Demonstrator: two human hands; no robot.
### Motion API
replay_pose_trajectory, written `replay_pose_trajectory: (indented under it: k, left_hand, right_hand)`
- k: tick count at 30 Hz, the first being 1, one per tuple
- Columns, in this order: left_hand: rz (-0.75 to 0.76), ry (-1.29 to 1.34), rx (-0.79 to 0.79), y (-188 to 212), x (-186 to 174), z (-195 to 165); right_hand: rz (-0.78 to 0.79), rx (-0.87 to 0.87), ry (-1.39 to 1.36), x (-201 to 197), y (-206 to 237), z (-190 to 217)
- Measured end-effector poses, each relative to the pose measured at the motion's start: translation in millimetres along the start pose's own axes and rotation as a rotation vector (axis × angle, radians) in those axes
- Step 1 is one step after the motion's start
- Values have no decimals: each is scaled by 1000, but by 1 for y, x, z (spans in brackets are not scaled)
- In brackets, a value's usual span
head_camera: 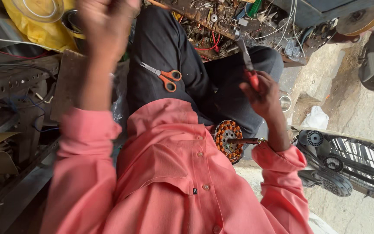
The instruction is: The person sits on the ground with a fan motor stator in their lap and reconnects its winding wires. They strip insulation from the wire ends with pliers and scissors, twist the bare ends together by hand, and attach the joined wires to the motor's terminal post.
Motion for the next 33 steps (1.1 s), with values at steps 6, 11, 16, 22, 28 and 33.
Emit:
replay_pose_trajectory:
  k: [6, 11, 16, 22, 28, 33]
  left_hand:
    - [84, -68, 83, 39, 61, -33]
    - [138, -208, 107, 55, 63, -77]
    - [130, -216, 173, 67, 77, -104]
    - [96, -129, 131, 70, 88, -106]
    - [103, -96, 127, 68, 91, -105]
    - [197, -86, 126, 66, 97, -108]
  right_hand:
    - [263, 248, -787, 50, -19, 13]
    - [374, 229, -702, 34, -13, 57]
    - [281, 31, -461, 33, -16, 89]
    - [160, 86, -493, 27, -17, 103]
    - [181, 156, -575, 27, -18, 103]
    - [213, 160, -593, 23, -16, 99]
Point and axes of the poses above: each hand's wrist, its own y-axis away from the middle knuckle, its own x-axis out of the palm, z = x × y, the point moved 5 cm from there along -y, towards the middle knuckle, and after that the axes turned 14 degrees about -y, right-handed, at the moved point
